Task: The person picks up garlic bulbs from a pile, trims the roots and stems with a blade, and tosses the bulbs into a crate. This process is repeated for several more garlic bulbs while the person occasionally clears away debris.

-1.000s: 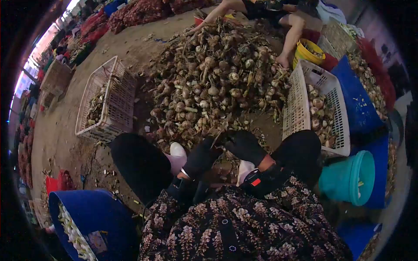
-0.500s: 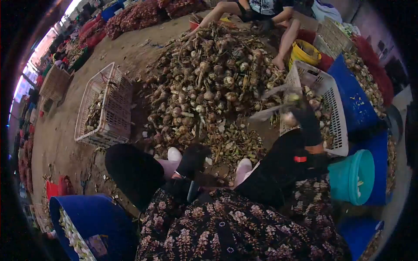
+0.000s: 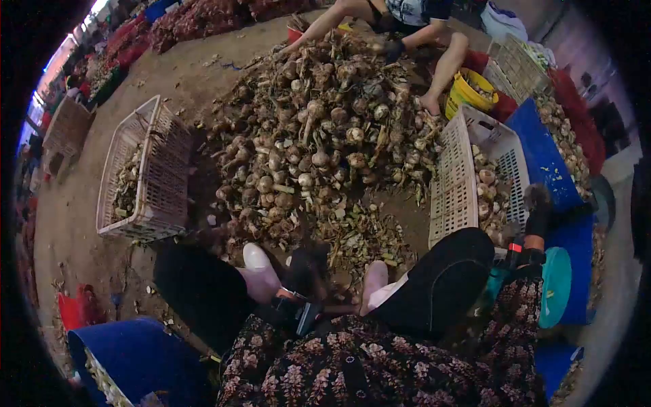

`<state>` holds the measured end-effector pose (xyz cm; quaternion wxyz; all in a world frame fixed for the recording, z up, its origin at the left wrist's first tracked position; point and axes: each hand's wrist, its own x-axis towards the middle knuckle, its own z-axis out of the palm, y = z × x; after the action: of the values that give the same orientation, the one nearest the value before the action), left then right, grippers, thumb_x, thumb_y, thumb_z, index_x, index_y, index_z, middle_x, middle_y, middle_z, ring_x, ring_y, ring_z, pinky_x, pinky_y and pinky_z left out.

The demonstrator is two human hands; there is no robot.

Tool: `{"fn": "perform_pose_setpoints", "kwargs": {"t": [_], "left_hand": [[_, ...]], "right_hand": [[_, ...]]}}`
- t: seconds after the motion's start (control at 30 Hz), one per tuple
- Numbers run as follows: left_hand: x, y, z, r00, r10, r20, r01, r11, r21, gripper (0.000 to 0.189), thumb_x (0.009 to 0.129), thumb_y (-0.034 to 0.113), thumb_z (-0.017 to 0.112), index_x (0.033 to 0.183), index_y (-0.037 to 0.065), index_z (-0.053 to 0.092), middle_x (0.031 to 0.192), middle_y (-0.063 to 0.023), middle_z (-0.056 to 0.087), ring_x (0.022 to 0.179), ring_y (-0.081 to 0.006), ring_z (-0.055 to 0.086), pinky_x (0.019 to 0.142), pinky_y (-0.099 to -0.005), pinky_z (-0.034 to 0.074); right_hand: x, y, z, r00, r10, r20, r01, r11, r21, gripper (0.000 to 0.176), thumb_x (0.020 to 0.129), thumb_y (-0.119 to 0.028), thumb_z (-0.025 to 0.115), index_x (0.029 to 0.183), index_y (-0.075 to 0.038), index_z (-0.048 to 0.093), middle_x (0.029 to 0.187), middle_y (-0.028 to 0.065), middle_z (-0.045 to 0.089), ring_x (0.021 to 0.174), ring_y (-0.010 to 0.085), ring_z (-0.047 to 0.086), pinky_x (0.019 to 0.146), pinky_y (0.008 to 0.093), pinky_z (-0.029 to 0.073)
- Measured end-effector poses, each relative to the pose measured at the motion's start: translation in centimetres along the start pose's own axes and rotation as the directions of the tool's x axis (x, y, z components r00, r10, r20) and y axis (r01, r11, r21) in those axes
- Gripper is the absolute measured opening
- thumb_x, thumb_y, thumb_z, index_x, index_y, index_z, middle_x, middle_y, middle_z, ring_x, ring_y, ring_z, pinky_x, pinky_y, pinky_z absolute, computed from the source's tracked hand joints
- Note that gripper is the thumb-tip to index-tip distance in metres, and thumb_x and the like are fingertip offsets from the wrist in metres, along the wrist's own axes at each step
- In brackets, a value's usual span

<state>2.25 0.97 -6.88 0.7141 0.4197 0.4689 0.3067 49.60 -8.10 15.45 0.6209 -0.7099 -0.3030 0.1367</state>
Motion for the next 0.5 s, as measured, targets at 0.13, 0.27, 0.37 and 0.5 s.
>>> {"fn": "perform_pose_setpoints", "kwargs": {"t": [0.13,0.27,0.37,0.5], "left_hand": [[0.4,-0.8,-0.3,0.998,0.055,-0.029,-0.057,0.996,-0.070,0.015,0.088,0.018,0.049,0.080,0.008,0.056,0.060,0.0020,0.049,0.052,-0.0093,0.049,0.041,-0.0251,0.039],[1.1,0.7,-0.7,0.982,0.159,-0.097,-0.158,0.987,0.017,0.013,0.086,0.019,0.054,0.081,0.007,0.056,0.060,0.0005,0.050,0.049,-0.0110,0.049,0.040,-0.0261,0.038],[0.6,2.8,0.9,0.914,0.338,-0.223,-0.311,0.939,0.146,0.015,0.084,0.019,0.057,0.081,0.005,0.055,0.061,-0.0004,0.050,0.045,-0.0115,0.048,0.039,-0.0260,0.039],[0.1,5.5,0.5,0.959,0.185,-0.213,-0.169,0.981,0.092,0.016,0.083,0.018,0.059,0.085,0.002,0.056,0.061,-0.0018,0.050,0.046,-0.0110,0.049,0.040,-0.0264,0.039]], "right_hand": [[1.2,-1.0,5.7,0.990,-0.028,0.142,0.043,0.993,-0.105,0.022,0.084,-0.016,0.056,0.102,-0.004,0.059,0.101,0.0071,0.060,0.088,0.0182,0.058,0.074,0.0287,0.048],[-0.8,8.0,18.6,0.719,-0.079,0.690,0.420,0.841,-0.341,0.031,0.084,-0.022,0.056,0.110,-0.005,0.055,0.106,0.0094,0.057,0.095,0.0221,0.055,0.082,0.0332,0.045],[-10.9,21.1,26.5,0.104,-0.084,0.991,0.843,0.535,-0.043,0.037,0.084,-0.026,0.055,0.115,-0.006,0.051,0.110,0.0111,0.056,0.100,0.0251,0.053,0.088,0.0366,0.042],[-14.9,25.3,31.5,0.218,-0.149,0.965,0.772,0.631,-0.077,0.029,0.083,-0.023,0.056,0.104,-0.003,0.058,0.096,0.0112,0.059,0.088,0.0282,0.058,0.082,0.0361,0.045]]}}
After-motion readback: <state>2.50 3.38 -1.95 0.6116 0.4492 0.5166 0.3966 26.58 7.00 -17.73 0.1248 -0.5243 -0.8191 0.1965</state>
